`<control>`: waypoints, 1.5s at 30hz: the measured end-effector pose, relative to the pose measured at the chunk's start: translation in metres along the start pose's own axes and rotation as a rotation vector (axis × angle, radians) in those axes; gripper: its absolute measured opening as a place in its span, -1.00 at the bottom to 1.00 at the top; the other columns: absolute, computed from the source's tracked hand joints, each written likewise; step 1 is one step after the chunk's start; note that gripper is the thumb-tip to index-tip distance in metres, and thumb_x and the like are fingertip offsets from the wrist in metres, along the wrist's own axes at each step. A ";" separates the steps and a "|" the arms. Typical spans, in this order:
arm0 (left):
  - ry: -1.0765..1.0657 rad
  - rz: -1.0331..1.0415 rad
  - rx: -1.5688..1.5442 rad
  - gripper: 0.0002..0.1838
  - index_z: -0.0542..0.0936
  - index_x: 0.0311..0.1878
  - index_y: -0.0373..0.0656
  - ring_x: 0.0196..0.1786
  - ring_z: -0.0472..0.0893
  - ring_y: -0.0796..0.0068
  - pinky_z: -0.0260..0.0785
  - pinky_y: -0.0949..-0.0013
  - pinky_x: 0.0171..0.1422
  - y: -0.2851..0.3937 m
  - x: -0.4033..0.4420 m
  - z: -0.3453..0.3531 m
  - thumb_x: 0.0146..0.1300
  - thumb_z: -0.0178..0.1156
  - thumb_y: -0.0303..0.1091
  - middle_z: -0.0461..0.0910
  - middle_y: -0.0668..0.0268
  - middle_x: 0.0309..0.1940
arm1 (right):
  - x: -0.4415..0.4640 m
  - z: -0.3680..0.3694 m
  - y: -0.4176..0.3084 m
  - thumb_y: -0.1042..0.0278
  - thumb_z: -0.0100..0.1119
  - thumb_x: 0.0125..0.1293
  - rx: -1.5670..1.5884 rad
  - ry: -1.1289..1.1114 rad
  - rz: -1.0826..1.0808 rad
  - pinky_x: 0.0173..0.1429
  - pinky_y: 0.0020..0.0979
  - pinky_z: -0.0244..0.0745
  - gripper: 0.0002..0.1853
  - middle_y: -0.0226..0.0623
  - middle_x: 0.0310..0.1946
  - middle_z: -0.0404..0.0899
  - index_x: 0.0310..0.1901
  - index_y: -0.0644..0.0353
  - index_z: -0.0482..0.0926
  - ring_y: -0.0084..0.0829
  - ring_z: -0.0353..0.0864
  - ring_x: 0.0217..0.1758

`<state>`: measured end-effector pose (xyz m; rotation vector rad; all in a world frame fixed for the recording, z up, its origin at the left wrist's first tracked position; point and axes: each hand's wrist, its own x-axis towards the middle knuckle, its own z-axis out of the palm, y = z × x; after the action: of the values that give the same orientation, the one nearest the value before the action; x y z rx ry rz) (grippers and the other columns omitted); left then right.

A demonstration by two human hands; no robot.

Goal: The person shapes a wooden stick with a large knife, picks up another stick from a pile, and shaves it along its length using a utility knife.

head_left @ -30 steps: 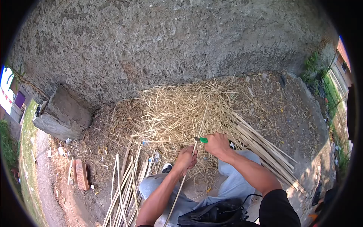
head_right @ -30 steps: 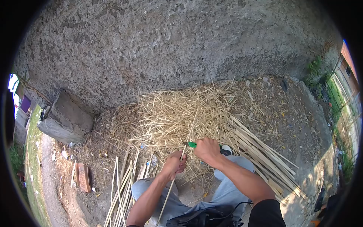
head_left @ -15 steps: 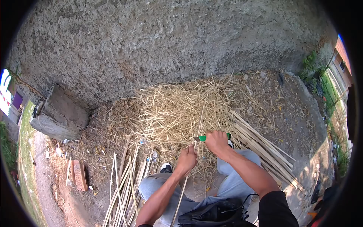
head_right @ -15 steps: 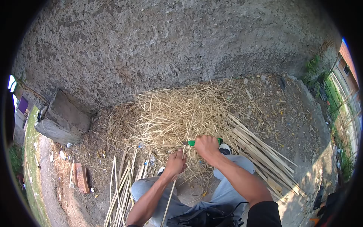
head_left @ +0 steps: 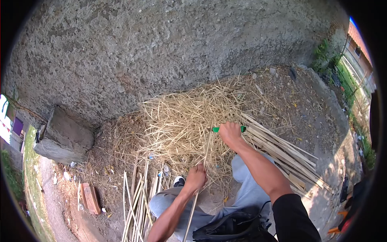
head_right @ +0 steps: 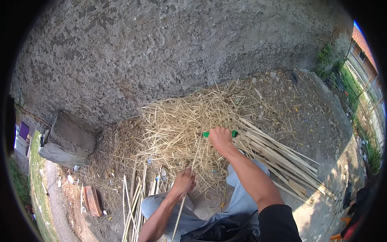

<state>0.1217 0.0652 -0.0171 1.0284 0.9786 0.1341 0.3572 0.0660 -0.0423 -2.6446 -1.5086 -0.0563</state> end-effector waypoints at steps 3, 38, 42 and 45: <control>-0.061 -0.062 0.042 -0.53 0.35 -0.45 -0.13 -0.74 0.21 0.62 0.00 0.46 -0.70 0.007 -0.022 0.009 0.57 -0.24 -0.07 0.23 0.45 -0.70 | 0.017 0.025 0.031 0.40 0.12 0.27 -0.090 -0.053 0.109 -0.23 -0.22 0.64 -0.82 -0.13 -0.31 0.72 -0.29 0.17 0.74 -0.16 0.76 -0.23; 0.258 0.375 0.645 -0.52 0.55 -0.34 -0.43 -0.52 0.56 0.00 0.36 0.03 -0.33 0.005 0.018 -0.002 0.41 0.05 -0.09 0.51 -0.11 -0.62 | -0.046 -0.037 -0.033 0.41 0.09 0.15 0.345 -0.213 -0.156 -0.11 0.01 0.54 -0.81 0.12 -0.42 0.65 -0.36 0.26 0.69 0.09 0.69 -0.28; 0.214 0.333 0.650 -0.51 0.55 -0.33 -0.44 -0.44 0.60 -0.09 0.36 -0.01 -0.26 0.014 0.014 -0.001 0.46 -0.01 -0.10 0.53 -0.19 -0.56 | -0.050 -0.028 -0.034 0.32 0.09 0.17 0.300 -0.197 -0.135 -0.14 0.08 0.49 -0.80 0.07 -0.44 0.65 -0.37 0.20 0.68 0.11 0.67 -0.28; 0.285 0.423 0.668 -0.50 0.53 -0.39 -0.42 -0.57 0.49 0.01 0.30 0.03 -0.38 0.000 0.027 -0.004 0.47 0.01 -0.09 0.49 -0.09 -0.64 | -0.059 -0.027 -0.040 0.35 0.06 0.21 0.262 -0.189 -0.204 -0.17 0.05 0.50 -0.80 0.07 -0.44 0.66 -0.35 0.22 0.67 0.10 0.68 -0.30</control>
<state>0.1340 0.0817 -0.0346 1.8673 1.0759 0.3221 0.2934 0.0327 -0.0170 -2.3393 -1.7050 0.3604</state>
